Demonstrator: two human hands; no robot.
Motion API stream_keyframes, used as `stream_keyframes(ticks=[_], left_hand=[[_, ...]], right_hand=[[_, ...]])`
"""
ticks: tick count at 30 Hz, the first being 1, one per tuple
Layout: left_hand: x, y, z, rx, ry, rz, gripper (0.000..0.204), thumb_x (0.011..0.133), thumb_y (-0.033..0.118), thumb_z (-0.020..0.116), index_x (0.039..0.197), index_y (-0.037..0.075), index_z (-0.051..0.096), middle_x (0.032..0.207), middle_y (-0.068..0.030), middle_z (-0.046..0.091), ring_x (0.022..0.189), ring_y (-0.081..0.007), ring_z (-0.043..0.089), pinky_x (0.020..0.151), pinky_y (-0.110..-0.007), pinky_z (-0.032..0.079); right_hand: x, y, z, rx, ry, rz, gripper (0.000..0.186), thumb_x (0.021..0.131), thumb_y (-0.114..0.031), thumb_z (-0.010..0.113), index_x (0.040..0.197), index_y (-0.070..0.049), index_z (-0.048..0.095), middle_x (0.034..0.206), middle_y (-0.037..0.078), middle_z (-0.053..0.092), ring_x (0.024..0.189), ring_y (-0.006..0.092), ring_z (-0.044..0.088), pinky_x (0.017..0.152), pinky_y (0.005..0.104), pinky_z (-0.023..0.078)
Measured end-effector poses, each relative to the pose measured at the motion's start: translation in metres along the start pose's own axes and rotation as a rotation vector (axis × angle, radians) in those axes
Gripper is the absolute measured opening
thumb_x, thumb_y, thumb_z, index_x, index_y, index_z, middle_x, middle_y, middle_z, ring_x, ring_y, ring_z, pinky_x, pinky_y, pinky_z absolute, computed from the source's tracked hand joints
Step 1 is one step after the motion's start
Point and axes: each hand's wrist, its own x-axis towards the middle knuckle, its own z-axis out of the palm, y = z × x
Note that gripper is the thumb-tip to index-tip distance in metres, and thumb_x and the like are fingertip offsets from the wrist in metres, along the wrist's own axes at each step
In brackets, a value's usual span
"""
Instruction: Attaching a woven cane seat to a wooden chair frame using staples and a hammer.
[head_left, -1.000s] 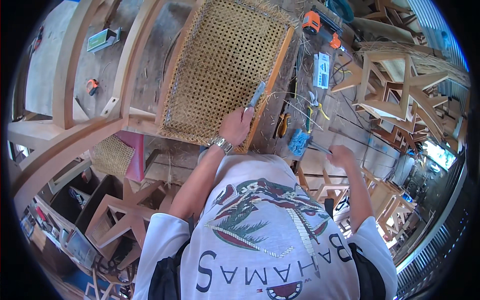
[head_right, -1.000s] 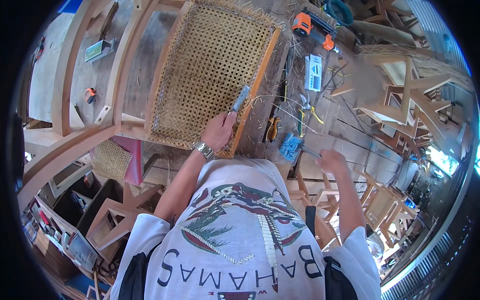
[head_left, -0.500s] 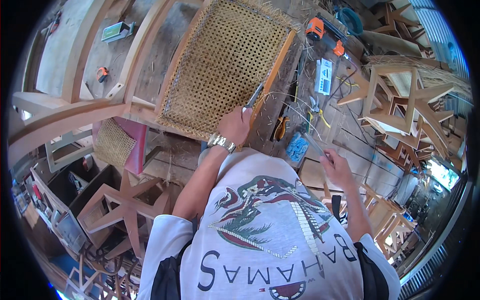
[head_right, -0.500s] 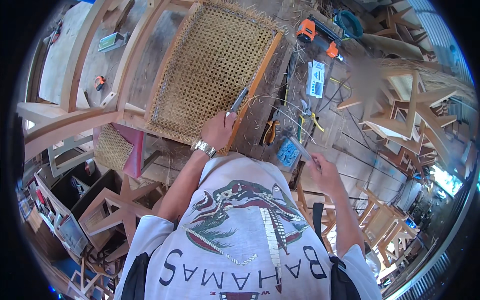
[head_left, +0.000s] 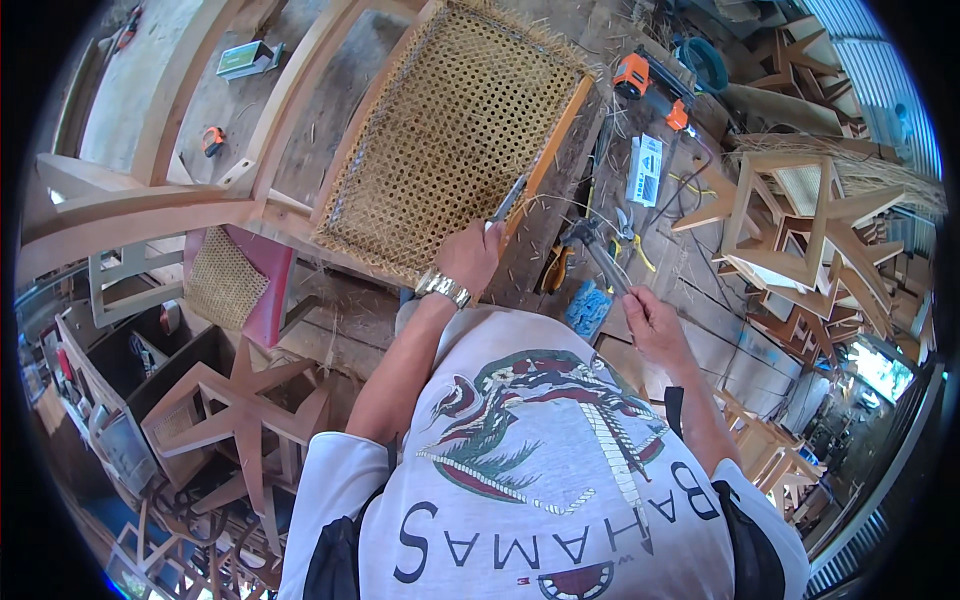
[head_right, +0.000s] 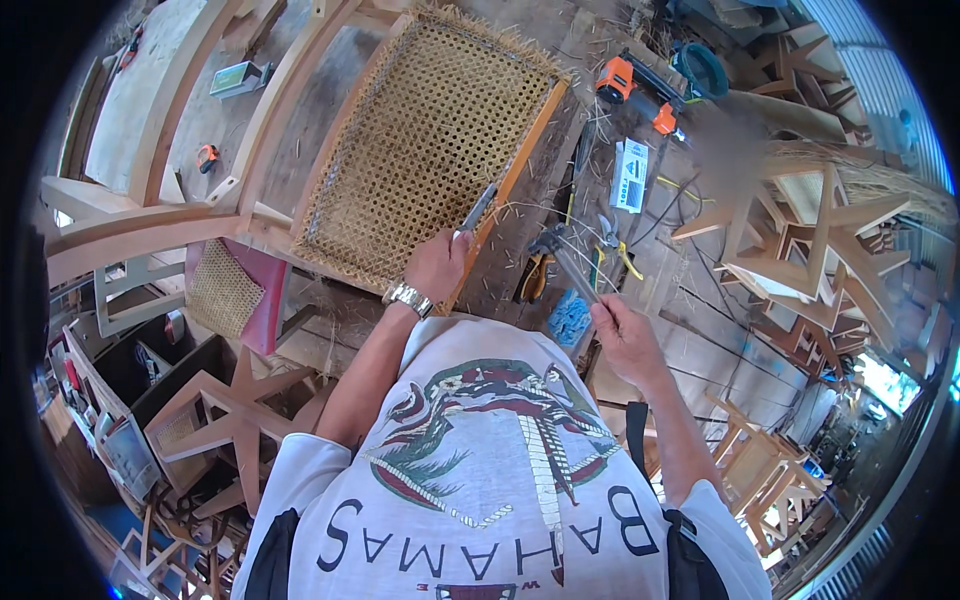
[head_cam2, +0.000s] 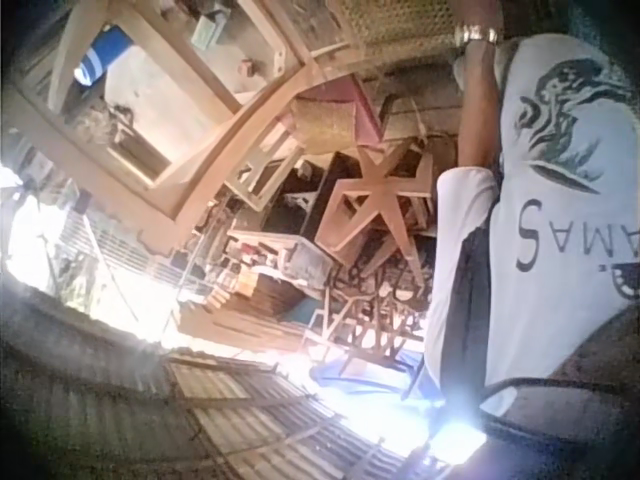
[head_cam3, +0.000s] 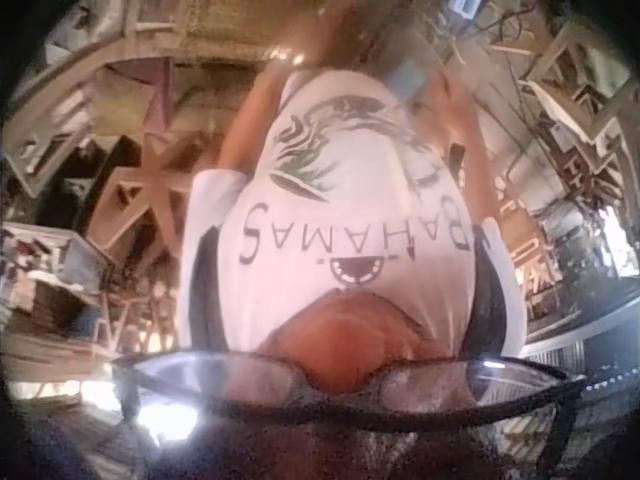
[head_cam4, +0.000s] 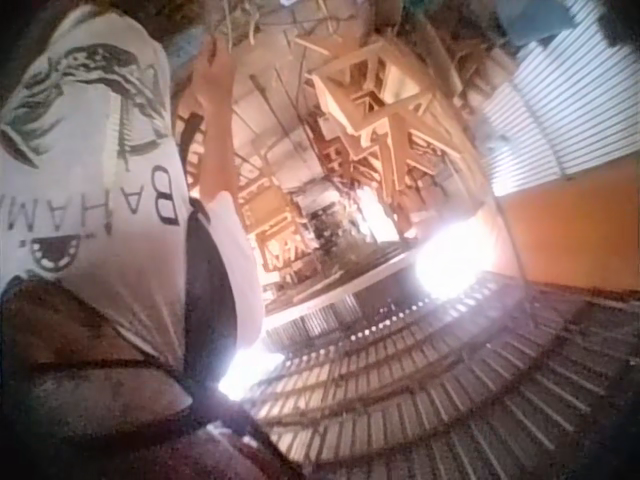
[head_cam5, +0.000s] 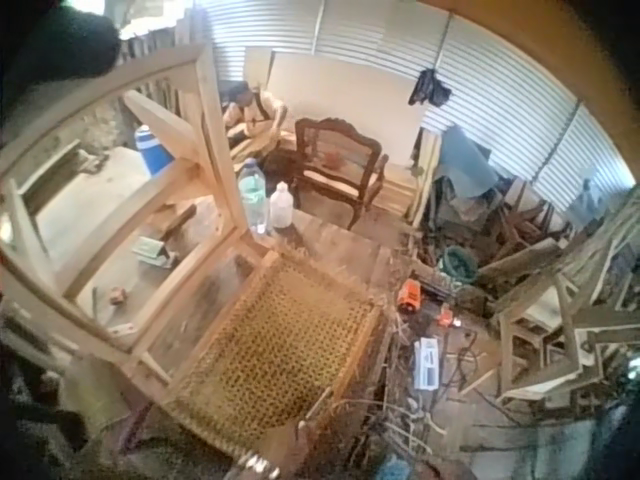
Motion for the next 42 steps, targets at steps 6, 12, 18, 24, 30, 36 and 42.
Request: stream_keyframes(ticks=[6, 12, 18, 24, 30, 36, 42], left_hand=[[-0.007, 0.008, -0.001, 0.128, 0.004, 0.005, 0.046, 0.101, 0.046, 0.038, 0.097, 0.004, 0.057, 0.078, -0.024, 0.067, 0.077, -0.0445, 0.065, 0.071, -0.056, 0.05], [-0.011, -0.005, -0.004, -0.009, -0.036, 0.033, 0.049, 0.1, 0.047, 0.038, 0.096, 0.001, 0.055, 0.078, -0.0286, 0.064, 0.077, -0.0486, 0.063, 0.069, -0.057, 0.048], [-0.004, -0.007, 0.002, -0.026, 0.026, 0.134, 0.048, 0.1, 0.046, 0.039, 0.093, 0.001, 0.056, 0.075, -0.0268, 0.064, 0.071, -0.0465, 0.063, 0.064, -0.056, 0.047], [-0.01, -0.006, -0.008, -0.117, 0.047, 0.059, 0.046, 0.101, 0.045, 0.039, 0.093, 0.002, 0.056, 0.074, -0.0259, 0.064, 0.07, -0.0466, 0.062, 0.064, -0.056, 0.048], [-0.006, -0.003, -0.003, -0.038, -0.016, 0.053, 0.048, 0.1, 0.046, 0.038, 0.094, 0.002, 0.056, 0.077, -0.0263, 0.065, 0.074, -0.0472, 0.063, 0.067, -0.057, 0.048], [-0.01, 0.006, -0.008, 0.023, -0.031, 0.017, 0.046, 0.101, 0.045, 0.039, 0.096, 0.002, 0.055, 0.077, -0.0268, 0.065, 0.075, -0.0469, 0.064, 0.068, -0.057, 0.049], [-0.013, 0.009, -0.002, 0.081, -0.019, 0.012, 0.041, 0.101, 0.042, 0.04, 0.098, 0.002, 0.051, 0.075, -0.0255, 0.066, 0.073, -0.0458, 0.065, 0.066, -0.056, 0.051]], right_hand=[[0.008, -0.018, -0.002, -0.057, 0.017, -0.027, 0.031, 0.101, -0.03, 0.051, 0.111, -0.002, 0.057, 0.073, 0.009, 0.057, 0.064, 0.0155, 0.053, 0.061, 0.0316, 0.044], [0.031, -0.045, 0.0, -0.161, 0.09, -0.26, 0.035, 0.102, -0.028, 0.051, 0.128, -0.005, 0.054, 0.072, 0.006, 0.055, 0.06, 0.0128, 0.054, 0.057, 0.0296, 0.044], [0.05, -0.082, -0.01, 0.002, 0.073, -0.204, 0.039, 0.102, -0.028, 0.053, 0.135, -0.008, 0.052, 0.074, 0.002, 0.054, 0.062, 0.0093, 0.052, 0.057, 0.0265, 0.043], [0.049, -0.081, -0.007, -0.079, 0.076, -0.17, 0.039, 0.101, -0.028, 0.053, 0.134, -0.007, 0.052, 0.082, 0.007, 0.06, 0.069, 0.0121, 0.053, 0.065, 0.0281, 0.046], [0.046, -0.065, 0.005, -0.047, 0.057, -0.149, 0.036, 0.101, -0.024, 0.053, 0.132, -0.006, 0.053, 0.082, 0.008, 0.061, 0.07, 0.013, 0.055, 0.066, 0.0289, 0.046], [0.046, -0.071, 0.001, -0.125, 0.048, -0.162, 0.036, 0.101, -0.023, 0.052, 0.133, -0.006, 0.053, 0.087, 0.011, 0.064, 0.071, 0.0151, 0.057, 0.067, 0.0302, 0.048], [0.049, -0.106, 0.004, -0.184, 0.14, -0.352, 0.039, 0.101, -0.022, 0.051, 0.138, -0.009, 0.05, 0.098, 0.016, 0.066, 0.077, 0.0199, 0.063, 0.068, 0.0329, 0.049]])
